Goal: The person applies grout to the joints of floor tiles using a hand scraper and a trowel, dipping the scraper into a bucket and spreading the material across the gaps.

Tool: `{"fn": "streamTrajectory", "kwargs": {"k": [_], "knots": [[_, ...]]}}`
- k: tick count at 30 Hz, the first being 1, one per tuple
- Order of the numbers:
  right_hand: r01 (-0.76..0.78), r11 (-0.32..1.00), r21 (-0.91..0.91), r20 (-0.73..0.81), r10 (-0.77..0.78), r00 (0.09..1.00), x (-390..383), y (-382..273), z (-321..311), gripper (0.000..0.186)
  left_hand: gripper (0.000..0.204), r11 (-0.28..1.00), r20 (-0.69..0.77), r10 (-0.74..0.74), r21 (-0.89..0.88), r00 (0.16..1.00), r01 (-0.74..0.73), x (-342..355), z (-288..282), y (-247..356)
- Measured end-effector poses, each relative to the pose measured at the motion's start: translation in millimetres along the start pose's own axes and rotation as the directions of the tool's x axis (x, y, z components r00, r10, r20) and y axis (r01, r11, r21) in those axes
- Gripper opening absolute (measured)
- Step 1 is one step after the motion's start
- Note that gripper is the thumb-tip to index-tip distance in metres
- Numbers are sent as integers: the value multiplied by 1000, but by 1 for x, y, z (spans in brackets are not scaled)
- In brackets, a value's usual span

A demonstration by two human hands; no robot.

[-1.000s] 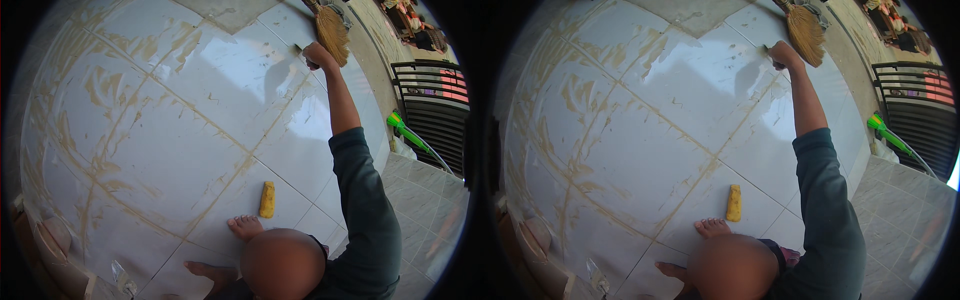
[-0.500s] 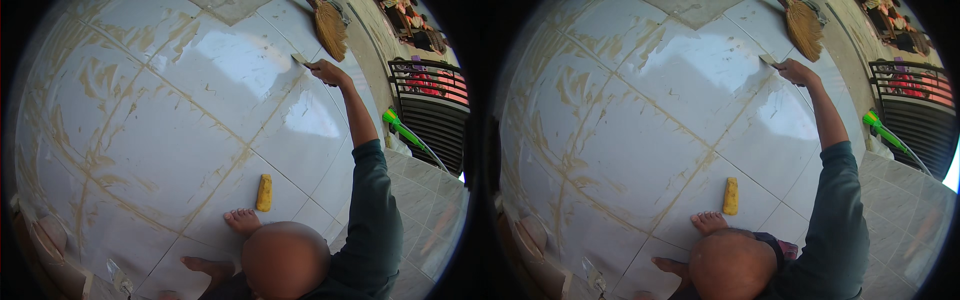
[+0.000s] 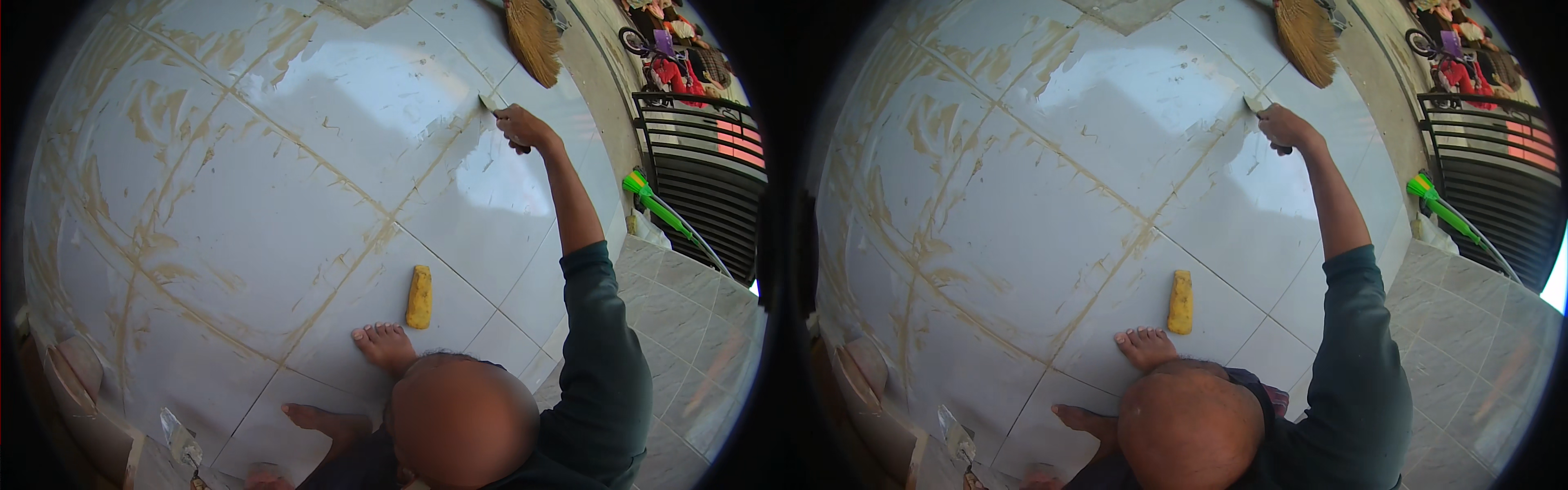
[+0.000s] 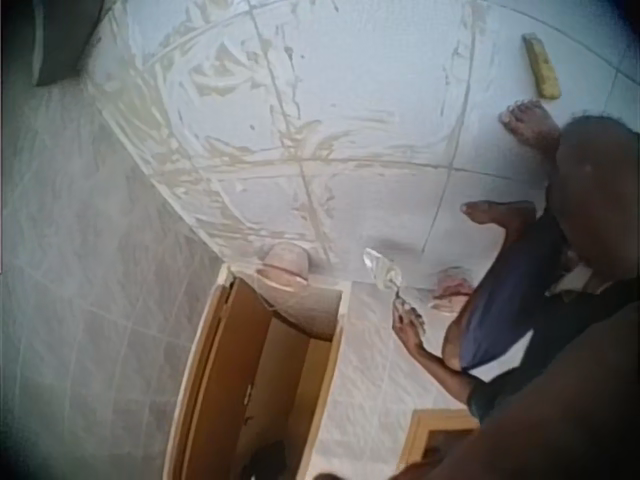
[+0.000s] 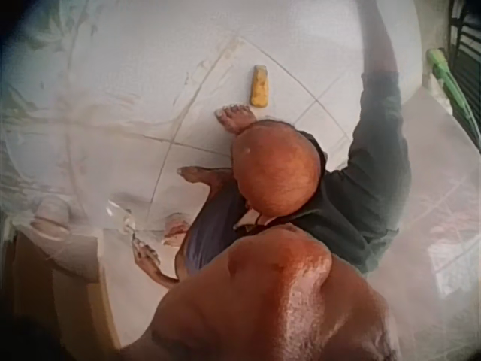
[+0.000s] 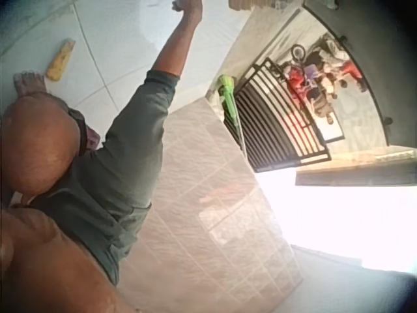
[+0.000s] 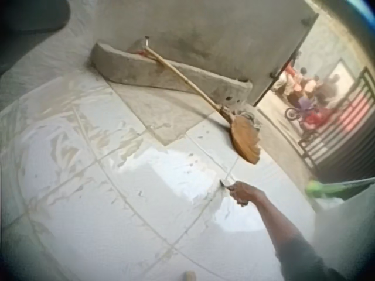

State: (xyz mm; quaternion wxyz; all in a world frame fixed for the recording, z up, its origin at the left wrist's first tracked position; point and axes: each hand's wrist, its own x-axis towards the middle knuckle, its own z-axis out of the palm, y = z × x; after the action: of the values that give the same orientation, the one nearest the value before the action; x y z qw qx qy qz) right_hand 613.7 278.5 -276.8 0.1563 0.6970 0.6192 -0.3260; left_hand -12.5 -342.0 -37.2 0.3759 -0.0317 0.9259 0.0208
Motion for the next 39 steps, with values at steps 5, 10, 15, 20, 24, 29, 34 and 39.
{"fn": "streamTrajectory", "kwargs": {"k": [5,10,15,20,24,29,34,39], "knots": [[107,989,-98,279,-76,957,-78,-36,35,34,46,999,38,39,-25,998,-38,-5,3,-2],[42,999,-26,-105,-44,994,-44,-47,7,27,47,998,57,61,-39,997,-58,-8,4,-4],[257,957,-134,84,-247,965,-93,-85,94,22,49,997,30,69,-20,997,-68,-10,2,-4],[298,921,-253,227,-243,943,-184,-98,139,28,51,996,47,83,-18,995,-82,-4,-2,-12],[384,810,-444,35,-412,910,-170,-61,129,49,55,958,-27,205,-198,978,-206,9,5,-31],[428,782,-452,203,-377,904,-163,-35,131,45,56,963,-33,212,-163,977,-214,21,3,-48],[379,889,-259,-142,-423,895,-167,-80,117,26,56,946,36,270,-195,962,-259,20,3,-48],[443,882,-159,294,-386,874,-183,-74,160,24,61,947,48,278,-181,959,-265,22,6,-40]]}}
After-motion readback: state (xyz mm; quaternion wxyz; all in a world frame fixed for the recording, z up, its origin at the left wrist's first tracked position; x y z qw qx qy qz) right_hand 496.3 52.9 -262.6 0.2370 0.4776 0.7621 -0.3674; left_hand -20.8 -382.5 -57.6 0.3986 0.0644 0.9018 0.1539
